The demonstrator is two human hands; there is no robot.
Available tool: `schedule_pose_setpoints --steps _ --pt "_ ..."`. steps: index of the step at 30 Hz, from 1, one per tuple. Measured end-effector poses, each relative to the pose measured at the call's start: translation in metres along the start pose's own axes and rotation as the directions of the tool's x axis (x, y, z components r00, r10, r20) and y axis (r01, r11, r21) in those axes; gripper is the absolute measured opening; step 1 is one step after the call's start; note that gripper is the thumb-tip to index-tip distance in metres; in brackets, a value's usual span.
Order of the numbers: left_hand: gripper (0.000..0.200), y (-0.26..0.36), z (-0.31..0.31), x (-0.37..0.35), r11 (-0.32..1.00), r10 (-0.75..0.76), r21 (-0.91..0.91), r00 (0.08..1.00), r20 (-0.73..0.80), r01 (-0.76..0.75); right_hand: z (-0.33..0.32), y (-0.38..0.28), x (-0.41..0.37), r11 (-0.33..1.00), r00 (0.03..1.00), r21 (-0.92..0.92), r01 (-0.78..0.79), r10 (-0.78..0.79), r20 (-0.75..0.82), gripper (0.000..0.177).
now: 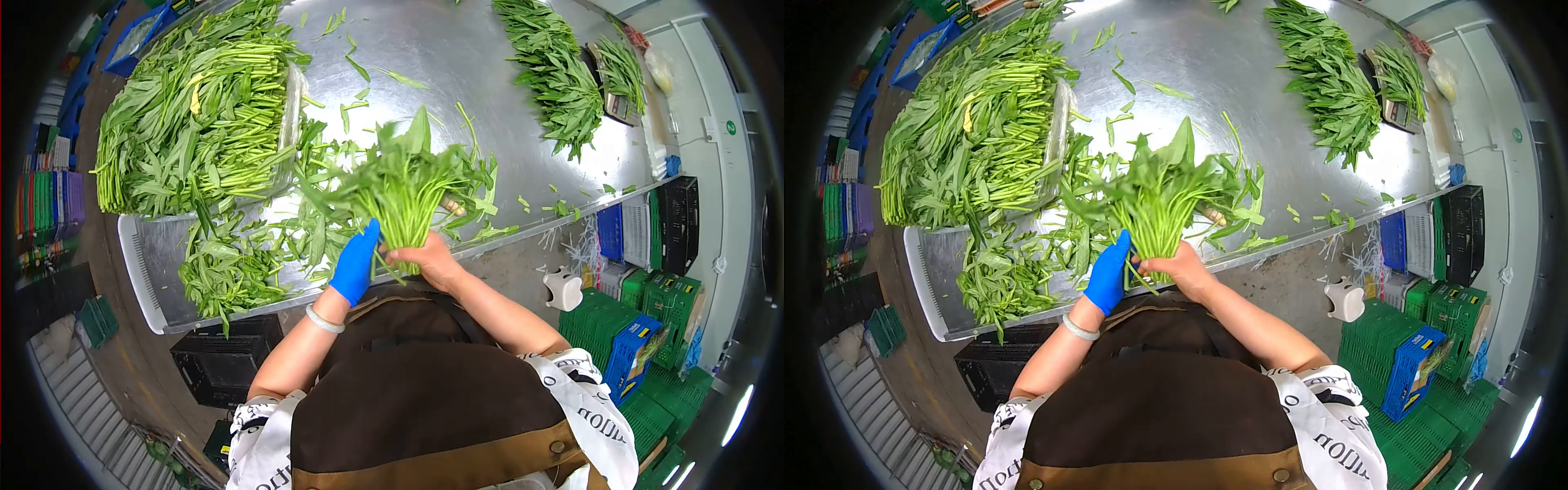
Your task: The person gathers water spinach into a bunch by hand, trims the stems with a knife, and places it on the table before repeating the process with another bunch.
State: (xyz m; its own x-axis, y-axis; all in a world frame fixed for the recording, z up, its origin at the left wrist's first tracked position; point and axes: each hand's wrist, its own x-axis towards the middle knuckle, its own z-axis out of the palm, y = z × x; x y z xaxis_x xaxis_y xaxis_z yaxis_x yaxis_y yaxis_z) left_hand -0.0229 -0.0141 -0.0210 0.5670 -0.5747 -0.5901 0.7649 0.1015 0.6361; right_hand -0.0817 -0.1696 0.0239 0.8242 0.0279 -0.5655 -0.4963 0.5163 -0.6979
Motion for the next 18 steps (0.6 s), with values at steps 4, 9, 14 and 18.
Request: schedule_pose_setpoints --steps 4,9,14,18 --pt "0.039 0.005 0.003 -0.005 0.932 0.129 0.349 0.989 -0.075 -0.095 -0.002 0.016 0.003 0.994 0.998 -0.104 -0.043 0.047 0.040 0.028" --pt "0.028 0.016 0.001 -0.019 0.815 0.289 0.529 0.957 -0.019 -0.235 0.023 -0.010 -0.011 0.932 0.994 -0.355 0.068 -0.035 0.100 0.052" --pt "0.030 0.062 0.015 -0.057 0.683 0.530 0.479 0.825 0.195 -0.551 0.036 -0.025 -0.022 0.786 0.919 -0.487 0.382 -0.268 0.288 0.051" --pt "0.038 0.036 -0.029 -0.019 0.602 0.074 0.796 0.997 0.019 -0.060 0.036 -0.029 -0.017 0.934 0.973 -0.321 0.158 -0.091 0.212 0.039"
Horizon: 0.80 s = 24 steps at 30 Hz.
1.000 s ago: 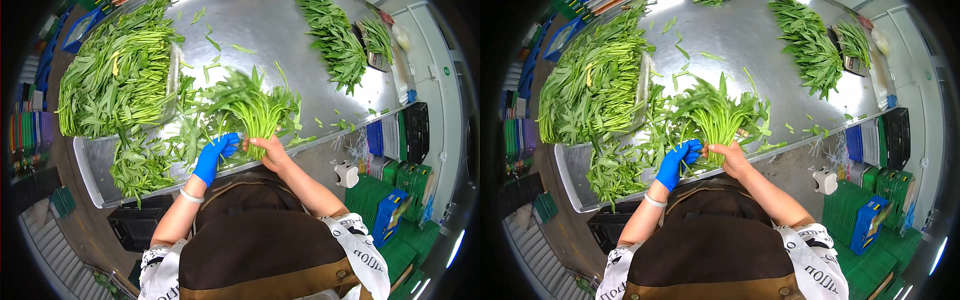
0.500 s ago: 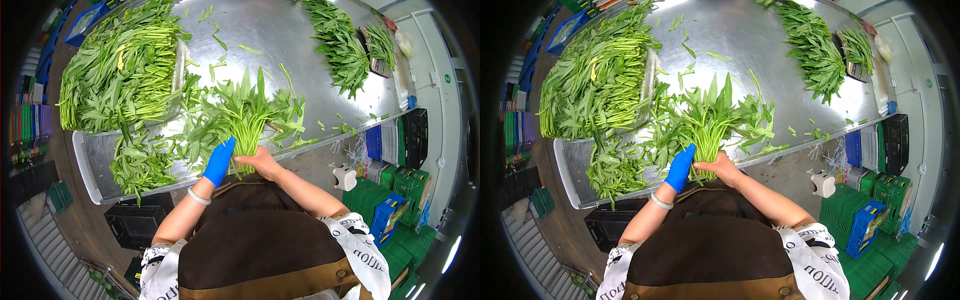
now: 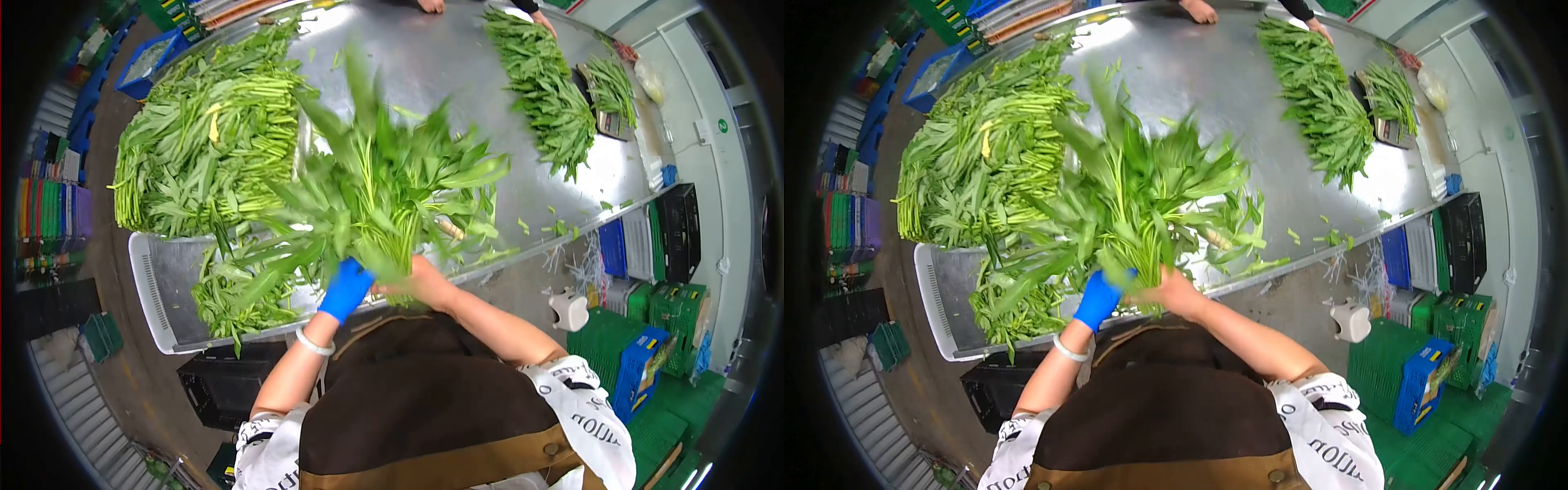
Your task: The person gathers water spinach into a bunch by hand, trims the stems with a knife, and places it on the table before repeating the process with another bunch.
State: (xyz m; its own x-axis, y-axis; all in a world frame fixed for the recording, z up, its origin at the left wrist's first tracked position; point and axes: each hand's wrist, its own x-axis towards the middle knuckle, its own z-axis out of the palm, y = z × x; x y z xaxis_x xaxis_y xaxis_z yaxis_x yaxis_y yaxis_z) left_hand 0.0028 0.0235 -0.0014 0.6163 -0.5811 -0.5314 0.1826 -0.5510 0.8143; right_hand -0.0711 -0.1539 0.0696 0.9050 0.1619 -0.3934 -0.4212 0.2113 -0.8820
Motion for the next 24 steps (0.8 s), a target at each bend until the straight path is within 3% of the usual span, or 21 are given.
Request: schedule_pose_setpoints --steps 1,3,5,7,10,11,14,15,18,19,24 --pt "0.040 0.046 -0.010 -0.020 0.979 -0.059 -0.190 0.996 0.068 0.071 0.001 -0.001 0.002 0.998 1.000 0.062 0.003 -0.003 -0.002 0.035" --pt "0.042 0.031 -0.011 -0.028 0.956 0.204 -0.221 0.979 0.024 -0.194 -0.001 -0.008 -0.003 0.995 0.999 0.097 -0.037 0.039 -0.017 0.030" --pt "0.043 0.036 -0.011 -0.039 0.745 0.225 -0.660 0.968 0.112 -0.097 -0.007 -0.018 -0.007 0.999 0.996 0.037 0.016 -0.019 0.085 0.029" --pt "0.041 0.002 -0.005 -0.029 0.601 0.101 -0.799 0.993 0.056 -0.016 -0.011 -0.028 -0.011 0.998 0.975 -0.032 0.056 -0.048 0.216 0.028" --pt "0.040 -0.013 -0.011 -0.031 0.485 0.047 -0.874 0.999 0.011 -0.013 -0.013 -0.034 -0.022 0.988 0.877 -0.098 -0.122 0.153 0.455 0.025" --pt "0.040 -0.014 -0.014 -0.035 0.451 0.054 -0.892 0.999 0.001 -0.023 -0.023 -0.017 -0.016 0.978 0.825 -0.201 -0.052 0.156 0.543 0.027" --pt "0.040 -0.016 -0.030 -0.052 0.360 0.076 -0.930 0.996 -0.046 -0.070 -0.036 0.009 -0.010 0.883 0.878 -0.470 0.003 0.223 0.423 0.029" --pt "0.040 -0.016 -0.034 -0.056 0.331 0.088 -0.939 0.994 -0.067 -0.093 -0.037 0.007 -0.012 0.880 0.864 -0.470 -0.070 0.289 0.413 0.030" --pt "0.040 -0.012 -0.039 -0.062 0.261 0.122 -0.955 0.986 -0.114 -0.143 -0.026 -0.009 -0.020 0.753 0.878 -0.645 0.131 0.213 0.428 0.031" --pt "0.040 -0.009 -0.039 -0.060 0.243 0.140 -0.957 0.982 -0.127 -0.159 -0.024 -0.012 -0.019 0.729 0.868 -0.683 0.032 0.318 0.380 0.034" --pt "0.040 0.017 -0.030 -0.046 0.150 0.209 -0.969 0.964 -0.163 -0.196 -0.013 -0.003 -0.035 0.762 0.912 -0.639 0.106 0.181 0.367 0.037"
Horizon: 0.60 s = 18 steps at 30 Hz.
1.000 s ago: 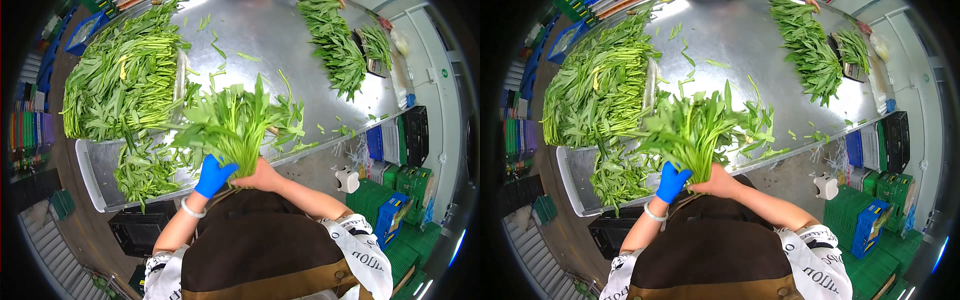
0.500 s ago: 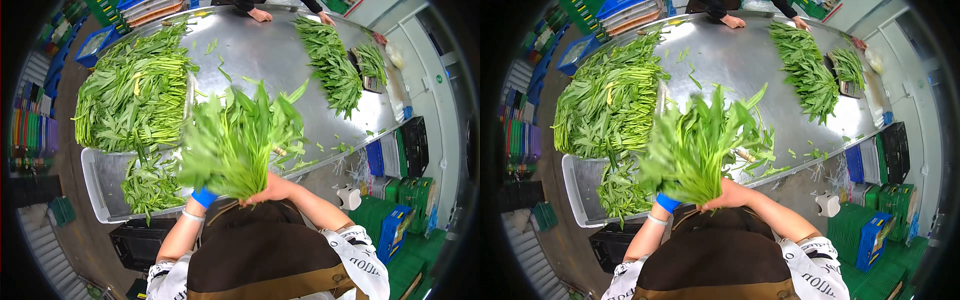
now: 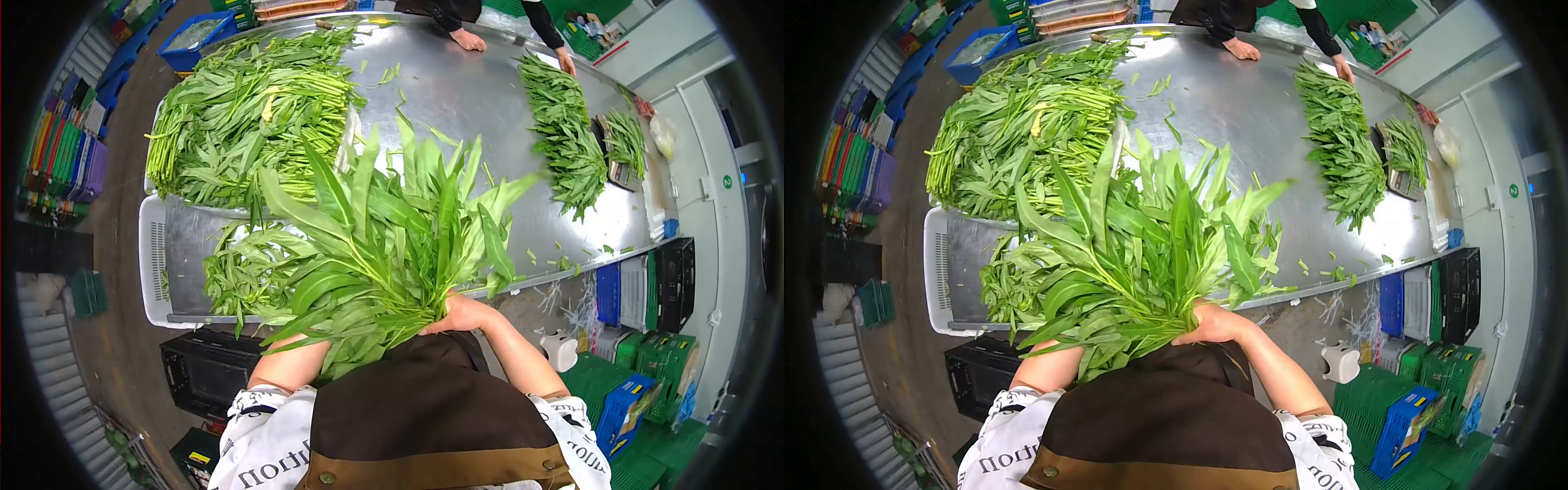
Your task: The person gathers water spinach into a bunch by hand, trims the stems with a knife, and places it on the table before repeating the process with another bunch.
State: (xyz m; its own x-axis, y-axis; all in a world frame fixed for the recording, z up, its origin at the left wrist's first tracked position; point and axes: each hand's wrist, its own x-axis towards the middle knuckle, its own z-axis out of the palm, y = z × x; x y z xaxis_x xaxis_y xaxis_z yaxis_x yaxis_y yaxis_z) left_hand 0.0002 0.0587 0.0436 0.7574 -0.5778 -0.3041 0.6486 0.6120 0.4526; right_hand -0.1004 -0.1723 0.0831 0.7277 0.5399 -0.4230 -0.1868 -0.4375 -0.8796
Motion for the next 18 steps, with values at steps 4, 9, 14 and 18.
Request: schedule_pose_setpoints --steps 4,9,14,18 --pt "0.040 -0.002 0.012 0.016 0.997 0.016 -0.071 0.999 0.049 -0.012 0.011 0.015 -0.003 0.993 0.998 0.100 0.061 -0.058 -0.028 0.040" --pt "0.040 0.006 0.012 0.025 0.991 0.078 -0.117 0.995 0.067 -0.069 0.005 0.025 -0.004 0.977 0.996 0.202 0.063 -0.048 -0.078 0.027" --pt "0.041 0.041 -0.015 0.037 0.969 0.248 -0.022 0.969 0.015 -0.247 -0.044 0.033 -0.019 0.921 0.999 0.388 -0.038 0.031 0.025 0.028" --pt "0.046 0.063 0.011 0.054 0.780 0.586 0.427 0.774 -0.240 -0.458 -0.080 0.053 -0.038 0.758 0.998 0.652 -0.021 0.052 -0.028 0.027"
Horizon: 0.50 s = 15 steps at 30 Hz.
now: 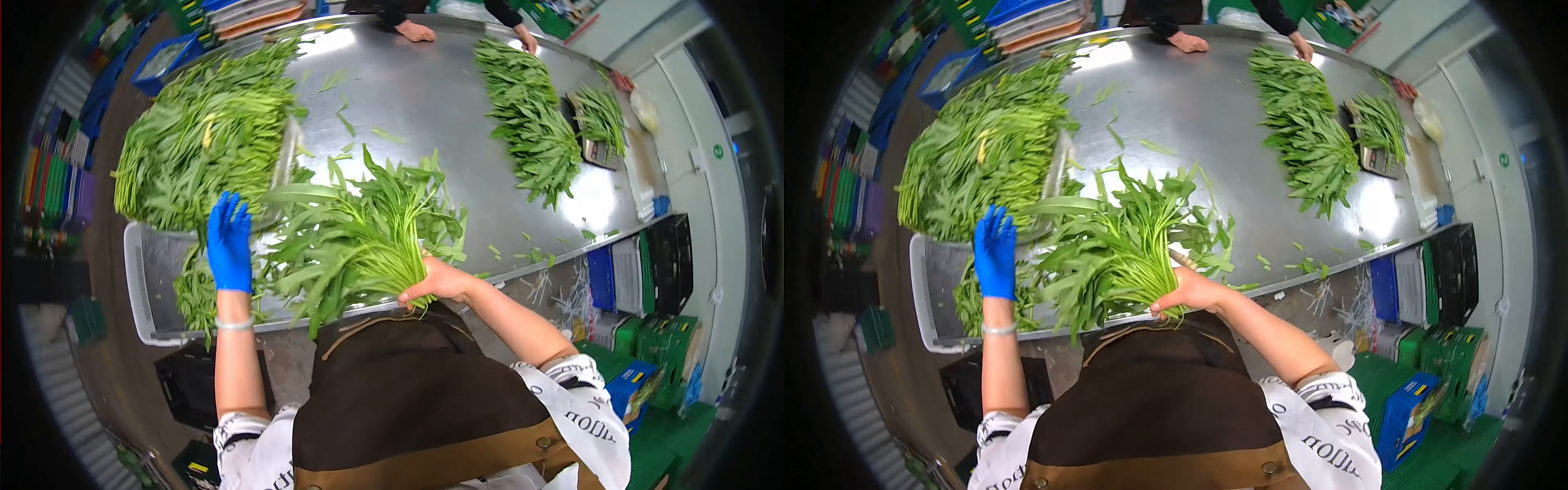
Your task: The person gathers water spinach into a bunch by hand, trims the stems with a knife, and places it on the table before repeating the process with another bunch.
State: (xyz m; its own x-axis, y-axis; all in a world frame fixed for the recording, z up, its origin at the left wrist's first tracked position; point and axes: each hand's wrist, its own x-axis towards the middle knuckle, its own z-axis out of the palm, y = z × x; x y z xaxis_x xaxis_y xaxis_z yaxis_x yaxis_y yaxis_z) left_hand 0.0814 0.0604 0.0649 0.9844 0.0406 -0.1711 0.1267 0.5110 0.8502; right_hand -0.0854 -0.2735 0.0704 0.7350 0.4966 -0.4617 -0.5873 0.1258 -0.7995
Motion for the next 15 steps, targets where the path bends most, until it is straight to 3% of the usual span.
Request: schedule_pose_setpoints --steps 2,3,4,5,6,7,8,10,13,14,15 --pt "0.043 0.010 0.057 -0.027 0.916 0.159 0.353 0.980 0.121 -0.192 -0.019 0.000 -0.005 0.997 0.998 0.069 0.026 -0.022 -0.064 0.027" --pt "0.052 0.007 0.075 -0.044 0.858 0.097 0.438 0.923 0.373 -0.267 -0.031 0.008 -0.004 0.997 0.997 0.065 0.040 -0.036 -0.073 0.028" --pt "0.073 -0.003 0.104 -0.057 0.656 0.109 0.488 0.712 0.693 -0.575 -0.038 0.005 -0.007 0.993 0.998 0.115 -0.004 0.011 -0.057 0.028" --pt "0.088 -0.007 0.140 -0.084 0.499 -0.029 0.563 0.637 0.770 -0.658 -0.045 0.002 -0.010 0.985 0.997 0.165 -0.046 0.054 -0.045 0.028" --pt "0.090 -0.011 0.171 -0.097 0.006 -0.236 0.430 0.416 0.878 -0.903 -0.048 -0.004 -0.014 0.981 0.999 0.190 -0.034 0.037 -0.012 0.025" --pt "0.083 -0.025 0.192 -0.111 -0.201 -0.403 0.312 0.368 0.838 -0.929 -0.055 -0.004 -0.015 0.985 0.997 0.173 -0.023 0.011 0.074 0.018" --pt "0.077 -0.052 0.196 -0.113 -0.298 -0.393 0.183 0.295 0.871 -0.937 -0.060 -0.007 -0.019 0.988 0.990 0.139 -0.061 0.042 0.136 0.014" --pt "0.065 -0.068 0.228 -0.118 -0.327 -0.382 0.102 0.230 0.895 -0.940 -0.075 -0.019 -0.029 0.997 0.933 0.031 -0.070 0.054 0.356 0.015" --pt "0.051 -0.101 0.243 -0.115 -0.172 -0.483 0.187 0.248 0.840 -0.967 -0.111 -0.001 -0.025 0.988 0.930 -0.112 0.105 -0.058 0.363 0.046" --pt "0.046 -0.111 0.250 -0.114 -0.191 -0.463 0.204 0.271 0.844 -0.960 -0.122 -0.006 -0.034 0.900 0.977 -0.419 0.122 -0.034 0.211 0.051" --pt "0.042 -0.122 0.257 -0.113 -0.208 -0.444 0.223 0.295 0.846 -0.953 -0.121 -0.035 -0.059 0.728 0.997 -0.682 0.073 -0.055 0.048 0.055"
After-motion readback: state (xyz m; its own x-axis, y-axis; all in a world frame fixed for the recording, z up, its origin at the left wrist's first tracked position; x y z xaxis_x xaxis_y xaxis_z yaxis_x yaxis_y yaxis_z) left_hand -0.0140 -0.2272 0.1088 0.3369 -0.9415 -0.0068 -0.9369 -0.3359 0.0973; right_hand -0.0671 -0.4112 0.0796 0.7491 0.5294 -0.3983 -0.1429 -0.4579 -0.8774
